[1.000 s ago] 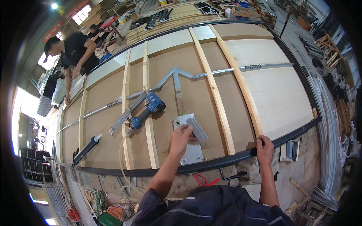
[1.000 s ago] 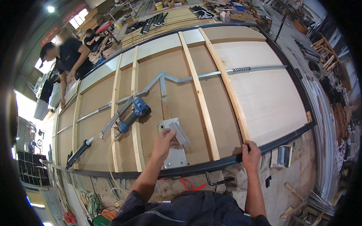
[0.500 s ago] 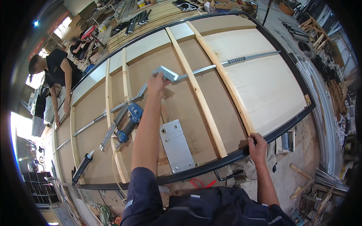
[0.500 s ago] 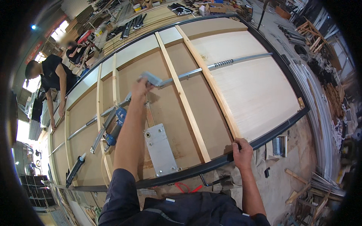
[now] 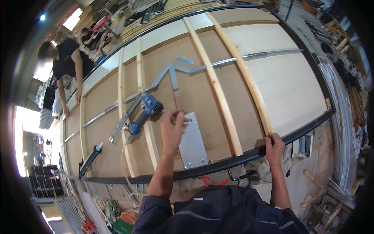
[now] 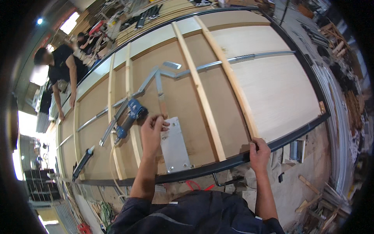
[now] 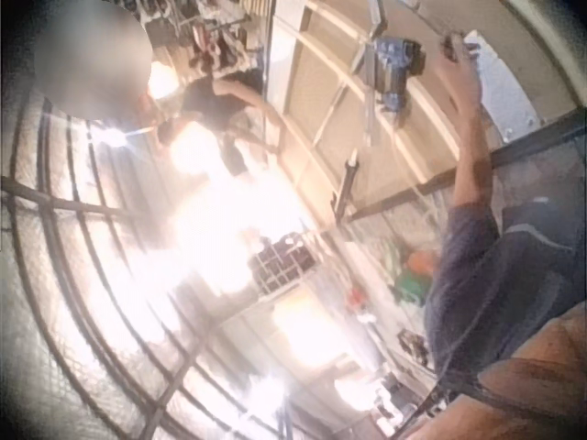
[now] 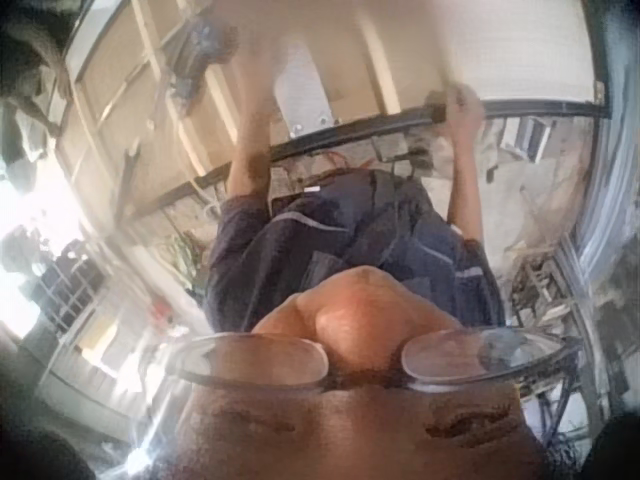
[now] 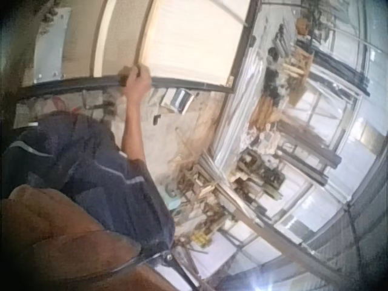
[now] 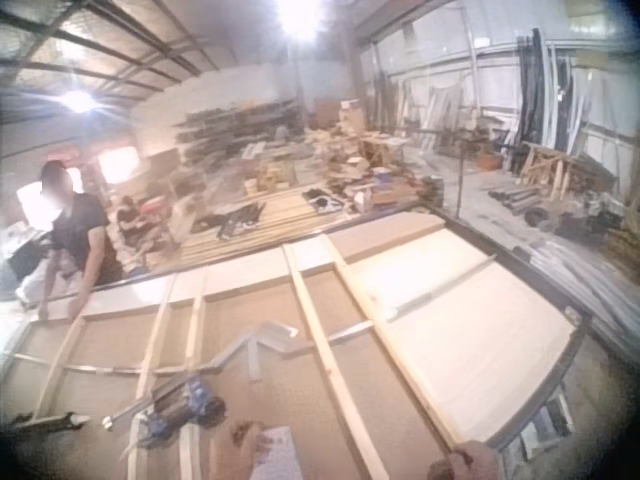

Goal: The person assembles a large wooden frame by positioning metal strips and using a nail gun to fasten components. They retrieve nails from a box, align the frame, and apply adhesive with a caulking gun to secure joints.

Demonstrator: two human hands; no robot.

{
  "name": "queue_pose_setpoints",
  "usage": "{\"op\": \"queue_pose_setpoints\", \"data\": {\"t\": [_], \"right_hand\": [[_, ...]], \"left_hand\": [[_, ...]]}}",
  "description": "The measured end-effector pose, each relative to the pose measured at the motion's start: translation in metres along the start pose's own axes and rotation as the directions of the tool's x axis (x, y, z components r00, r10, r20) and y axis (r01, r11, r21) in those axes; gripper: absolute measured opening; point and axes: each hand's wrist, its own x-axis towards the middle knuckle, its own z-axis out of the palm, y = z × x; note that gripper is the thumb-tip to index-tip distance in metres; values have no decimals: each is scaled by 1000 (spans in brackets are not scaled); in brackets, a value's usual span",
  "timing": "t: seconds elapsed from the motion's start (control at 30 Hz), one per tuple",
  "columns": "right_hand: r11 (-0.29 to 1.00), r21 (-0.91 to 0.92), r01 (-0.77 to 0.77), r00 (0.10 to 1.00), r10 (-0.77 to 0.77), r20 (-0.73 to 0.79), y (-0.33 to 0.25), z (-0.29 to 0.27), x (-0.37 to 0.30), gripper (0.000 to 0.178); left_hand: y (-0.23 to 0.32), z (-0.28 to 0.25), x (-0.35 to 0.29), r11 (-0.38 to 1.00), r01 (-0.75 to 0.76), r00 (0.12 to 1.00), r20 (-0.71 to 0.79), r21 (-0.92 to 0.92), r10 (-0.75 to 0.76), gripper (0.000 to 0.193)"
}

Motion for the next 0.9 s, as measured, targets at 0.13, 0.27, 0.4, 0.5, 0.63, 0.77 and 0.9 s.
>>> {"op": "queue_pose_setpoints", "data": {"t": [0.13,0.27,0.4,0.5,0.63,0.77,0.9], "right_hand": [[997,57,-46,997,43,61,9,0,-3,13],[999,51,-13,997,9,73,5,-3,-2,13],[998,59,-8,997,3,77,6,-4,-1,14],[998,61,1,998,-5,65,10,-3,-1,13],[997,72,7,999,-11,47,8,-5,-3,11],[996,93,8,998,-13,55,7,-4,-3,10],[997,69,24,999,-26,42,8,-5,-2,10]], "left_hand": [[5,-50,-34,884,-180,968,-82,432,237,25],[-10,-122,-11,625,-275,861,-101,731,498,38],[-25,-156,13,357,-248,881,57,901,469,45],[-32,-162,28,339,-276,903,122,899,413,47],[-28,-169,47,366,-305,931,194,879,308,46],[-34,-176,57,389,-327,927,212,861,309,45],[-36,-151,75,374,-342,856,121,862,503,40]]}}
